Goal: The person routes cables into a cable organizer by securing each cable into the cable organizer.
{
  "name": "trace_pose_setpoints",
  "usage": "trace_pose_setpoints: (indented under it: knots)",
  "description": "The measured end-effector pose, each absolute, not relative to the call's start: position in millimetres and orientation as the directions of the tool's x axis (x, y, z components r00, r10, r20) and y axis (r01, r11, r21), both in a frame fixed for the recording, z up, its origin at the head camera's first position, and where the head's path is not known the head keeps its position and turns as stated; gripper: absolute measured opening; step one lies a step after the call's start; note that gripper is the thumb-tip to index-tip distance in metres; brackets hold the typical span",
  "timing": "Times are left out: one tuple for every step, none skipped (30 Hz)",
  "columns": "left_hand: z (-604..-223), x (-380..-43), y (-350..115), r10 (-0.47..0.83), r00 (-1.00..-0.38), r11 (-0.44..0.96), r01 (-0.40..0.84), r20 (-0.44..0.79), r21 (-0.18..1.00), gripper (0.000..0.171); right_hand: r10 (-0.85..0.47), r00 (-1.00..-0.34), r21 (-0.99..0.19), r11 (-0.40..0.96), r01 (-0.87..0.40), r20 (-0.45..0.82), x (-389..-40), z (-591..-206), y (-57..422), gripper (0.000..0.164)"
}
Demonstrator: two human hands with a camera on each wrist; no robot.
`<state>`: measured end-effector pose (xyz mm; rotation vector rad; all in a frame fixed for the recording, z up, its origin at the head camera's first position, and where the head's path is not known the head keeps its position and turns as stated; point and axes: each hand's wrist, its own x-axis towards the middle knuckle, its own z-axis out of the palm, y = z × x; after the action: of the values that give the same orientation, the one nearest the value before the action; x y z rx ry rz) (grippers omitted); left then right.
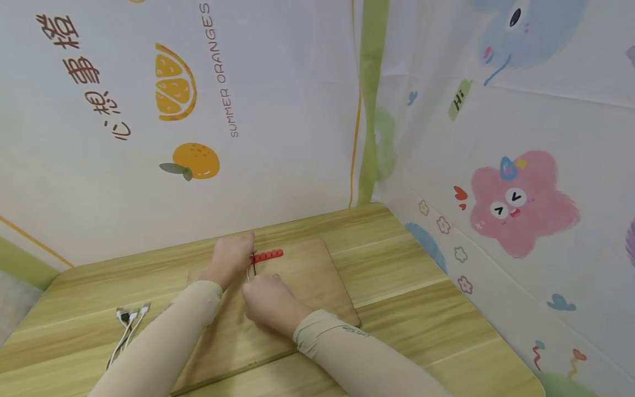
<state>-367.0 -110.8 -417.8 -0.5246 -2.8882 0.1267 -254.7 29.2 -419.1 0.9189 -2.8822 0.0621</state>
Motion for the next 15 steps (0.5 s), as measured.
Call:
trace_pose_setpoints:
  knots:
    - [-418.4, -367.0, -110.7, 0.353, -0.919, 0.934, 0.335, 0.178, -0.123, 0.012, -0.577, -0.808, -0.009, 0.813, -0.582, 0.121, -255.2, -419.7, 28.4, 0.023]
    - [-418.5, -367.0, -110.6, 0.35, -0.921, 0.935, 0.332, 0.173, -0.126, 0.013, -0.58, -0.805, -0.007, 0.811, -0.585, 0.124, -255.5, -420.0, 27.8, 0.022]
    - [-418.3, -367.0, -110.4, 0.349, -0.922, 0.935, 0.33, 0.171, -0.128, 0.015, -0.582, -0.804, -0.004, 0.81, -0.587, 0.125, -255.7, -420.4, 27.3, 0.022]
    - [-418.2, -366.8, -110.0, 0.349, -0.921, 0.935, 0.33, 0.173, -0.129, 0.015, -0.584, -0.802, -0.001, 0.809, -0.588, 0.125, -256.1, -421.0, 26.8, 0.021]
    - [-417.6, -366.7, -109.4, 0.347, -0.922, 0.936, 0.328, 0.174, -0.126, 0.014, -0.586, -0.8, 0.009, 0.808, -0.59, 0.127, -256.6, -421.8, 26.5, 0.022]
    - [-417.1, -366.7, -108.8, 0.347, -0.921, 0.936, 0.33, 0.175, -0.123, 0.013, -0.585, -0.801, 0.017, 0.808, -0.588, 0.128, -256.9, -422.1, 26.1, 0.022]
    - [-416.4, -366.5, -107.8, 0.349, -0.92, 0.936, 0.332, 0.178, -0.121, 0.01, -0.584, -0.801, 0.026, 0.81, -0.586, 0.129, -257.1, -422.6, 25.9, 0.022]
    - [-415.6, -366.4, -107.0, 0.35, -0.919, 0.936, 0.333, 0.182, -0.118, 0.008, -0.583, -0.802, 0.039, 0.811, -0.583, 0.132, -257.3, -423.1, 25.8, 0.023]
    - [-415.3, -366.5, -106.2, 0.351, -0.918, 0.935, 0.334, 0.183, -0.115, 0.007, -0.581, -0.803, 0.049, 0.813, -0.58, 0.135, -257.4, -423.7, 25.7, 0.023]
    - [-415.1, -366.9, -105.6, 0.351, -0.918, 0.936, 0.334, 0.185, -0.115, 0.005, -0.579, -0.804, 0.058, 0.815, -0.577, 0.138, -257.5, -424.2, 25.6, 0.023]
    - [-415.0, -367.0, -104.9, 0.348, -0.92, 0.936, 0.331, 0.18, -0.115, 0.004, -0.577, -0.805, 0.064, 0.816, -0.574, 0.14, -257.4, -424.5, 25.6, 0.023]
    - [-415.1, -367.2, -104.4, 0.346, -0.922, 0.937, 0.33, 0.172, -0.119, 0.004, -0.576, -0.805, 0.067, 0.817, -0.573, 0.14, -257.4, -425.0, 25.6, 0.024]
    - [-415.4, -367.4, -103.9, 0.342, -0.925, 0.937, 0.325, 0.162, -0.125, 0.005, -0.575, -0.806, 0.072, 0.818, -0.571, 0.14, -257.3, -425.6, 25.6, 0.024]
    - [-415.9, -367.9, -103.7, 0.336, -0.929, 0.939, 0.319, 0.151, -0.127, 0.006, -0.574, -0.807, 0.07, 0.818, -0.571, 0.137, -257.0, -425.8, 25.7, 0.024]
    - [-416.6, -368.2, -103.6, 0.333, -0.933, 0.94, 0.315, 0.14, -0.131, 0.007, -0.574, -0.808, 0.064, 0.818, -0.571, 0.135, -256.7, -426.0, 25.8, 0.024]
